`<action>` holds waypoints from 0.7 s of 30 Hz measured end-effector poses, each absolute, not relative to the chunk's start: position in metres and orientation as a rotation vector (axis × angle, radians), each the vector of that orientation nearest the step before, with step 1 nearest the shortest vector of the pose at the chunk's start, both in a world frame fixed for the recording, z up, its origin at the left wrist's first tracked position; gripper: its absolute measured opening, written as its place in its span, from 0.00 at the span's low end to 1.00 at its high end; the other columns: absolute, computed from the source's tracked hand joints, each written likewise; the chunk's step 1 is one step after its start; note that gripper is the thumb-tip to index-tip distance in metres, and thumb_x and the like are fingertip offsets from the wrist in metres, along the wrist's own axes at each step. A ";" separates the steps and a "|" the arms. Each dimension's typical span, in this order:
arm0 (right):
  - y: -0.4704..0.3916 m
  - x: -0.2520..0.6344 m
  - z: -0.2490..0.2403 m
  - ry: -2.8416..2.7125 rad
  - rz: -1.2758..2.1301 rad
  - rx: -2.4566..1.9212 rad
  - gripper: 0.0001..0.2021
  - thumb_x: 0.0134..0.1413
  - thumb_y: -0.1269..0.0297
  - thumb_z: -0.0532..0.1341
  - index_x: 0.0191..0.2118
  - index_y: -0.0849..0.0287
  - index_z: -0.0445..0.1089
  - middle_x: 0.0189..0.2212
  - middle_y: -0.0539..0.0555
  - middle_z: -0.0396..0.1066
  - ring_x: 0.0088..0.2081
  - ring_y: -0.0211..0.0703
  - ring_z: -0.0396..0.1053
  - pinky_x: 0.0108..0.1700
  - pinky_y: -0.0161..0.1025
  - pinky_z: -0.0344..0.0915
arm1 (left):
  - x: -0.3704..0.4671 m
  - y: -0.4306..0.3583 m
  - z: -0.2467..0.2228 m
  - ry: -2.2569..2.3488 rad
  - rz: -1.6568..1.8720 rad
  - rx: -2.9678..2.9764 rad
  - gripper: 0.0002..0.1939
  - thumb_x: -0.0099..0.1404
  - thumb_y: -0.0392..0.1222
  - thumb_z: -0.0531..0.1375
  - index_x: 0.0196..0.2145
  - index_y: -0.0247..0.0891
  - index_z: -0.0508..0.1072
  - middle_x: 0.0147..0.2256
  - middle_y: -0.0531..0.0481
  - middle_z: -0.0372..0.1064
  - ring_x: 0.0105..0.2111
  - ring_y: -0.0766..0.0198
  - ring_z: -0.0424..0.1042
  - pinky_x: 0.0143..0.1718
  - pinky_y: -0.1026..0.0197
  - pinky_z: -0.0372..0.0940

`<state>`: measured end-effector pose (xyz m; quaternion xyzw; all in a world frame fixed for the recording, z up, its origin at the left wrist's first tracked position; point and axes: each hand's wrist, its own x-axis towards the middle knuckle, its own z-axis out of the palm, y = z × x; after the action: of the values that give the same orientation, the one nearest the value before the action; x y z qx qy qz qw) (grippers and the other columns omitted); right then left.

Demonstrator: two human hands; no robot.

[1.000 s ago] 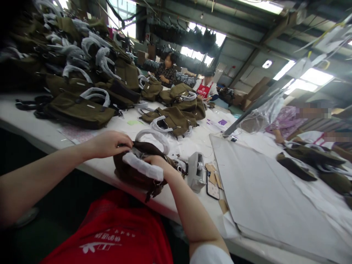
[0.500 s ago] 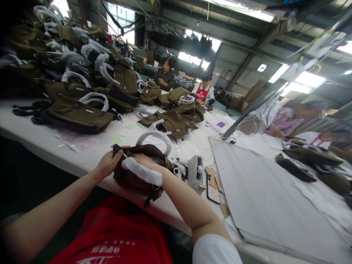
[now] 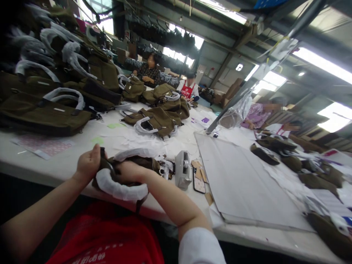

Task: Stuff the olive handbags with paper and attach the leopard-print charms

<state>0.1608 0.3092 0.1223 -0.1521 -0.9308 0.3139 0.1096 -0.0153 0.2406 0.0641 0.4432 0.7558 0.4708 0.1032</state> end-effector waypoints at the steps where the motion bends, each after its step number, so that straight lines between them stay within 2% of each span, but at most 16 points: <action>1: 0.307 0.174 0.135 -2.707 0.995 -0.340 0.05 0.56 0.74 0.63 0.34 0.60 0.78 0.35 0.50 0.79 0.38 0.40 0.76 0.43 0.33 0.71 | -0.020 0.237 0.063 2.210 1.403 1.300 0.33 0.73 0.57 0.40 0.24 0.38 0.74 0.23 0.46 0.74 0.28 0.56 0.75 0.32 0.57 0.67; 3: 0.301 0.209 0.159 -2.475 1.036 -0.287 0.09 0.63 0.68 0.59 0.44 0.57 0.76 0.45 0.51 0.77 0.48 0.40 0.74 0.52 0.36 0.69 | -0.028 0.226 0.068 2.199 1.442 1.290 0.31 0.73 0.58 0.41 0.30 0.38 0.75 0.27 0.47 0.75 0.32 0.55 0.75 0.36 0.56 0.68; 4: 0.297 0.230 0.167 -2.314 0.927 -0.375 0.10 0.65 0.66 0.56 0.44 0.55 0.76 0.46 0.51 0.77 0.48 0.39 0.74 0.53 0.37 0.69 | -0.029 0.219 0.075 2.222 1.483 1.294 0.29 0.73 0.58 0.42 0.34 0.38 0.75 0.31 0.47 0.76 0.36 0.53 0.75 0.39 0.54 0.69; 6: 0.291 0.269 0.170 -2.034 0.535 -0.668 0.09 0.64 0.65 0.56 0.43 0.56 0.75 0.43 0.55 0.76 0.47 0.43 0.73 0.51 0.41 0.69 | -0.025 0.204 0.098 2.331 1.665 1.333 0.24 0.73 0.56 0.42 0.43 0.41 0.72 0.42 0.47 0.74 0.45 0.52 0.73 0.48 0.50 0.67; 7: 0.289 0.284 0.165 -1.937 0.343 -0.826 0.09 0.62 0.63 0.59 0.43 0.58 0.75 0.41 0.57 0.75 0.46 0.46 0.72 0.50 0.43 0.68 | -0.020 0.199 0.113 2.357 1.750 1.400 0.22 0.73 0.55 0.42 0.45 0.43 0.71 0.46 0.46 0.73 0.46 0.53 0.72 0.50 0.49 0.66; 9: 0.290 0.304 0.146 -1.901 0.189 -1.125 0.15 0.57 0.57 0.63 0.47 0.60 0.74 0.37 0.58 0.74 0.41 0.49 0.72 0.46 0.46 0.68 | -0.004 0.197 0.146 2.368 1.763 1.574 0.20 0.72 0.53 0.45 0.41 0.42 0.72 0.42 0.47 0.74 0.42 0.54 0.73 0.47 0.51 0.66; 11: 0.293 0.309 0.122 -1.983 0.402 -1.300 0.19 0.59 0.52 0.60 0.50 0.59 0.74 0.28 0.54 0.72 0.32 0.46 0.71 0.38 0.42 0.68 | 0.017 0.210 0.176 2.142 1.483 1.884 0.20 0.70 0.54 0.48 0.32 0.41 0.73 0.33 0.50 0.75 0.36 0.58 0.74 0.41 0.56 0.66; 13: 0.296 0.305 0.102 -1.974 0.775 -1.297 0.20 0.64 0.51 0.53 0.48 0.58 0.75 0.22 0.50 0.68 0.24 0.41 0.67 0.29 0.37 0.65 | 0.040 0.233 0.195 1.579 0.942 2.102 0.20 0.68 0.53 0.51 0.26 0.40 0.74 0.26 0.53 0.74 0.28 0.63 0.72 0.32 0.61 0.66; 15: 0.300 0.298 0.089 -1.874 1.015 -1.222 0.22 0.66 0.51 0.50 0.46 0.59 0.76 0.20 0.49 0.66 0.21 0.39 0.65 0.24 0.35 0.62 | 0.065 0.259 0.200 1.115 0.417 2.132 0.12 0.65 0.46 0.55 0.33 0.42 0.78 0.29 0.56 0.76 0.30 0.64 0.74 0.32 0.64 0.65; 16: 0.301 0.296 0.086 -1.819 1.073 -1.200 0.22 0.65 0.50 0.50 0.45 0.59 0.75 0.20 0.49 0.66 0.20 0.38 0.64 0.23 0.34 0.60 | 0.077 0.270 0.197 1.069 0.288 2.200 0.10 0.63 0.43 0.58 0.38 0.43 0.78 0.32 0.56 0.77 0.31 0.63 0.75 0.32 0.64 0.65; 19: 0.306 0.294 0.079 -1.665 1.228 -1.193 0.21 0.61 0.48 0.53 0.42 0.61 0.74 0.17 0.46 0.62 0.17 0.36 0.59 0.19 0.33 0.55 | 0.109 0.291 0.175 1.209 0.115 2.476 0.21 0.54 0.43 0.67 0.47 0.46 0.75 0.39 0.51 0.78 0.38 0.53 0.77 0.35 0.60 0.66; 21: 0.310 0.295 0.075 -1.538 1.366 -1.170 0.21 0.59 0.48 0.54 0.41 0.62 0.74 0.16 0.46 0.61 0.16 0.35 0.57 0.17 0.32 0.52 | 0.123 0.296 0.158 1.232 0.133 2.608 0.21 0.56 0.45 0.68 0.48 0.46 0.74 0.40 0.49 0.78 0.39 0.50 0.77 0.35 0.58 0.66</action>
<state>0.2952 0.3095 0.0745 -0.4579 -0.6016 0.5343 0.3780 0.1231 0.2958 0.1584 0.8959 0.4233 0.0457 0.1268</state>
